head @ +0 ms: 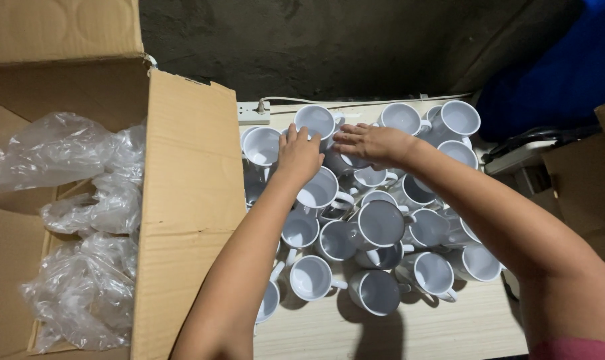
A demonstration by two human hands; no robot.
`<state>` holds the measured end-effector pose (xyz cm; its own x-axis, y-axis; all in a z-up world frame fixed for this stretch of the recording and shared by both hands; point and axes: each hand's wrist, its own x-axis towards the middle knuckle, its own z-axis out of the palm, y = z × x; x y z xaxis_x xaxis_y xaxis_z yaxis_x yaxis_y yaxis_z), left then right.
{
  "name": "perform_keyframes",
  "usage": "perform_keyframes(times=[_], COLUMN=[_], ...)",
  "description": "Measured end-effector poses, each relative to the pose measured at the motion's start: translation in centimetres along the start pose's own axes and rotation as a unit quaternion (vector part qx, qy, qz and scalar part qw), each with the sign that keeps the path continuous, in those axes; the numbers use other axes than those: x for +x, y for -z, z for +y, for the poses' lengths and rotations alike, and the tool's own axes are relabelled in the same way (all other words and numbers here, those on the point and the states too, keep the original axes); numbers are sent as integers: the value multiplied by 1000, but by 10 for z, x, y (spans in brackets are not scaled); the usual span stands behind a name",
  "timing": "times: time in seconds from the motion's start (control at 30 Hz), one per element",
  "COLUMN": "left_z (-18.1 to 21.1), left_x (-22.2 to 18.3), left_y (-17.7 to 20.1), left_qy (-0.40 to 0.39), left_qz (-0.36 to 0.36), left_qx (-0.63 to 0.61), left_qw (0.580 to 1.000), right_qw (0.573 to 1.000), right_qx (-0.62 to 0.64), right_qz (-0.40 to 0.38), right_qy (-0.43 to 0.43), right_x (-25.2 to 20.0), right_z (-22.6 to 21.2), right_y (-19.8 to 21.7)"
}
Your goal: Unpacking white ceramic mugs from a cardboard box and arranging them on a table in a workshop.
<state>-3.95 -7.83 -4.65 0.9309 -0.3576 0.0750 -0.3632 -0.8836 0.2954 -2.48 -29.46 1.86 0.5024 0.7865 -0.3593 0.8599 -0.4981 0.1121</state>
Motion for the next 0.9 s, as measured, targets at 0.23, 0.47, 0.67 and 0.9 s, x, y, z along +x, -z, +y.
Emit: perform_keyframes(times=[0.23, 0.47, 0.67, 0.9], left_z=[-2, -2, -3, 0], left_x=[3, 2, 5, -8], left_y=[-6, 5, 3, 32], left_qy=[4, 5, 4, -35], left_qz=[-17, -27, -45, -1], left_qx=[10, 8, 11, -14], left_qw=[1000, 1000, 999, 999], right_qw=[999, 995, 993, 950], right_qx=[-6, 3, 2, 178], right_qz=[-8, -35, -14, 151], right_qy=[-34, -90, -114, -209], right_x=[0, 6, -3, -79], right_z=[12, 10, 6, -45], right_y=[-2, -9, -12, -12])
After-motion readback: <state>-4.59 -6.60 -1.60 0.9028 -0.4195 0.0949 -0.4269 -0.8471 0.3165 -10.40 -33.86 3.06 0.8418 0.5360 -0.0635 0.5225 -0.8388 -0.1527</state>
